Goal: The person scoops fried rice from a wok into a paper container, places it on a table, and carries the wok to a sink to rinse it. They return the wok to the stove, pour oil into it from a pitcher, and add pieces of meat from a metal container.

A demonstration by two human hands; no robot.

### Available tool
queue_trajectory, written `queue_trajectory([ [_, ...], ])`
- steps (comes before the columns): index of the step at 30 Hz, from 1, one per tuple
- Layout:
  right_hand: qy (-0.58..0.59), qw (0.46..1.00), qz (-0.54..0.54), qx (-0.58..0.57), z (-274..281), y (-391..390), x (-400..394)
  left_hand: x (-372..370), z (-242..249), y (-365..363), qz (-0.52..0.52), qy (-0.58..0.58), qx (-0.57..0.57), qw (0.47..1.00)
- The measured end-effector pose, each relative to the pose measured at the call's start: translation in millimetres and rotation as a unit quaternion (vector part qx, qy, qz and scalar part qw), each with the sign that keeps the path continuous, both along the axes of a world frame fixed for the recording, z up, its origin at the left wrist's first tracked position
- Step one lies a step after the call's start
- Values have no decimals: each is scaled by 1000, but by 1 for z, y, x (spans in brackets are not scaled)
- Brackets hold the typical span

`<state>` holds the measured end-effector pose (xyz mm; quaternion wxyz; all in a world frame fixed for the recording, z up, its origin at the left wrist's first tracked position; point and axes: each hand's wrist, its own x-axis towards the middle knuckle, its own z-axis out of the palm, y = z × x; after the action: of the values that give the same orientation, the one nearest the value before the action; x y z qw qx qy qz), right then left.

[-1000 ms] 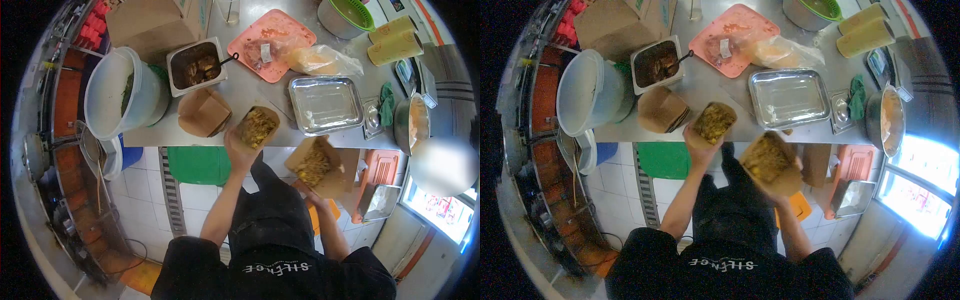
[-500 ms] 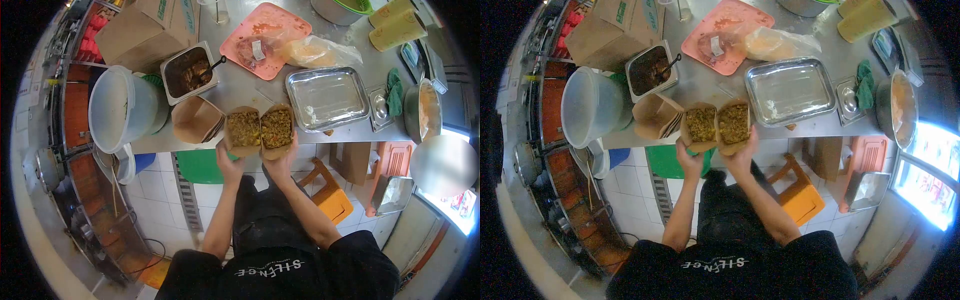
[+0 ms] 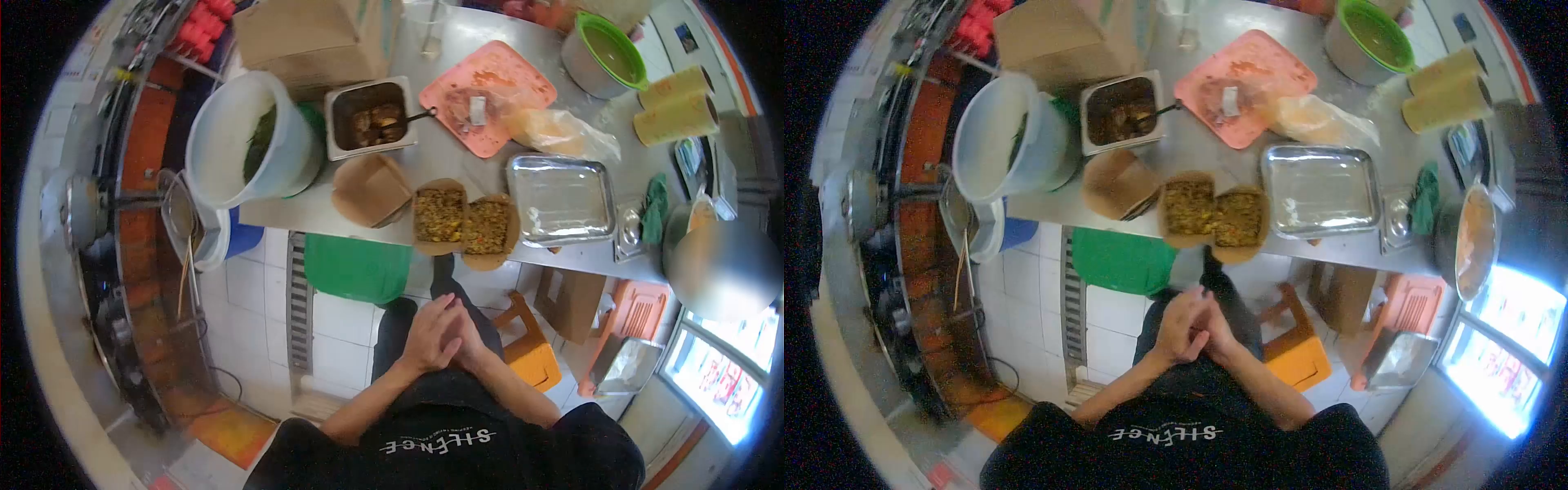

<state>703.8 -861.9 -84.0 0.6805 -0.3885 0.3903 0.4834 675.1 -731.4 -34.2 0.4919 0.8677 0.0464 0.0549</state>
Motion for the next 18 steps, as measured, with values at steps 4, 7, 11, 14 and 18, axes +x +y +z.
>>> queue_trajectory([
  [4,-246,949,97,171,92,64,48,-21,-84,48,275,10,-110,955],
  [7,-391,872,205,214,73,63,49,26,-65,103,343,-34,10,939],
  [11,-494,818,276,100,106,71,32,103,-51,158,208,-131,32,969],
  [14,-623,698,353,-26,98,61,2,107,-54,171,179,-129,78,972],
  [18,-591,630,503,18,115,55,14,63,-57,155,223,-101,119,962],
])
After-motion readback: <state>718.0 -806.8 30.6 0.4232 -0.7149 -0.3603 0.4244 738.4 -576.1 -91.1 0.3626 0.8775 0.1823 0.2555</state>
